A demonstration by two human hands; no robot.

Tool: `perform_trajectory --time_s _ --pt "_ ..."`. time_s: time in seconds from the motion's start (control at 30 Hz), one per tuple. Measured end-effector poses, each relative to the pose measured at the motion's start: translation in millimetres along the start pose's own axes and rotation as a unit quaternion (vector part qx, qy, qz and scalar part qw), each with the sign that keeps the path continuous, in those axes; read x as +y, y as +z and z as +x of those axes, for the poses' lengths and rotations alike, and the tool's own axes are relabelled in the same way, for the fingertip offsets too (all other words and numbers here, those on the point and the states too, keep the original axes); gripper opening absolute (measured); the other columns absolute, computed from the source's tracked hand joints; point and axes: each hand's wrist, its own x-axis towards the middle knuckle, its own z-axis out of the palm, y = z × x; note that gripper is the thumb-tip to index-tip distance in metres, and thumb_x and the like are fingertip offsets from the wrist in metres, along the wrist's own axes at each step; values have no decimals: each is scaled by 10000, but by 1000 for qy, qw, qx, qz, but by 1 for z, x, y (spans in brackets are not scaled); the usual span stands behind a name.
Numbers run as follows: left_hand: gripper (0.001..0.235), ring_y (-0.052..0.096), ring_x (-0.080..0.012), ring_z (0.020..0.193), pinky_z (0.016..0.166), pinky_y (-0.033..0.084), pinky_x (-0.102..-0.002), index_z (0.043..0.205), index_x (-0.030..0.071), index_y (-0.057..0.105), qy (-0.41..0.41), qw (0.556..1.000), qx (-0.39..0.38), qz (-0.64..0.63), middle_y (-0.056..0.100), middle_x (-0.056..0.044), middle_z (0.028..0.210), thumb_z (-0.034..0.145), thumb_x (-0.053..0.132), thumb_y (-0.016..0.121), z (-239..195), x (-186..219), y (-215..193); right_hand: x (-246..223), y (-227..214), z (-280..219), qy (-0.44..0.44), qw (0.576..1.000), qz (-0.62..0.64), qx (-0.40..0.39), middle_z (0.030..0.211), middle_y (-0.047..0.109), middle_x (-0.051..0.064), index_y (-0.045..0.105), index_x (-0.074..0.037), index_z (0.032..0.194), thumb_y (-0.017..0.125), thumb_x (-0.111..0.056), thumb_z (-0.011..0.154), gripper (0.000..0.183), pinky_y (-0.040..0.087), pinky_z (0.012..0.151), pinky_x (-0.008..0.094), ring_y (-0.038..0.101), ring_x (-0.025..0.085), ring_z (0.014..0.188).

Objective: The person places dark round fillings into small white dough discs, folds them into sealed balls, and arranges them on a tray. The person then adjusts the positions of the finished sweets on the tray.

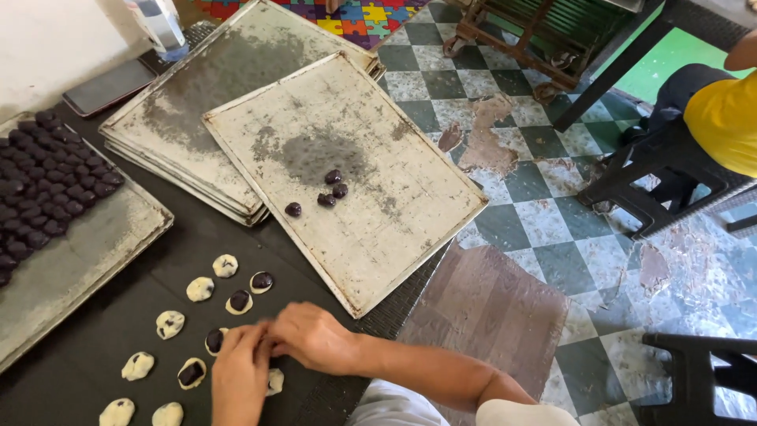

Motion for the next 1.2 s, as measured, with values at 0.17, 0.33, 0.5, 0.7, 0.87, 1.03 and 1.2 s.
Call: perform_trajectory --time_s 0.17,0.33,0.5,0.7,0.87,1.03,1.2 --pt "473 646 -264 1010 807 495 -390 1424 197 464 -70 996 41 24 670 -45 1152 954 191 509 -12 41 -10 16 14 0 39 992 -111 -37 970 553 70 602 -86 993 655 -173 920 126 368 725 401 512 283 881" --pt "634 537 -353 1182 1082 387 -411 1440 40 424 81 981 128 119 611 -103 1266 812 27 505 -29 36 -10 15 8 16 -73 993 -87 -30 732 529 64 546 -96 700 638 -30 805 154 375 622 423 494 289 671" --pt "195 636 -296 791 645 509 -442 1021 128 637 79 963 204 156 610 -67 836 896 276 614 -23 18 5 25 3 -5 15 998 -52 -11 908 678 107 714 -69 920 741 -195 844 149 492 732 372 624 304 821" --pt "112 566 -303 907 690 424 -362 1014 81 586 108 970 185 118 557 -95 977 934 117 518 -32 35 4 4 6 15 72 997 29 11 814 677 14 723 -100 913 781 -100 786 139 539 705 301 652 220 776" --pt "200 540 -262 1072 859 367 -372 1107 36 613 85 966 198 143 590 -103 1166 960 107 497 -37 46 -16 17 3 22 24 999 -11 -35 911 675 23 750 -140 841 761 -166 818 37 462 737 345 564 249 814" --pt "444 553 -214 1042 807 358 -405 1342 202 519 39 951 221 214 574 -17 1231 900 154 529 -26 34 -72 18 26 59 20 981 -174 -84 1382 506 87 536 -184 1396 495 -330 1015 410 330 946 444 415 342 1246" --pt "328 537 -198 1011 789 352 -411 1233 215 585 48 943 203 260 612 21 1042 965 387 509 -15 -2 -56 36 54 59 -82 913 -394 -71 1345 532 28 509 -195 1370 406 -200 998 386 303 916 459 459 284 1166"
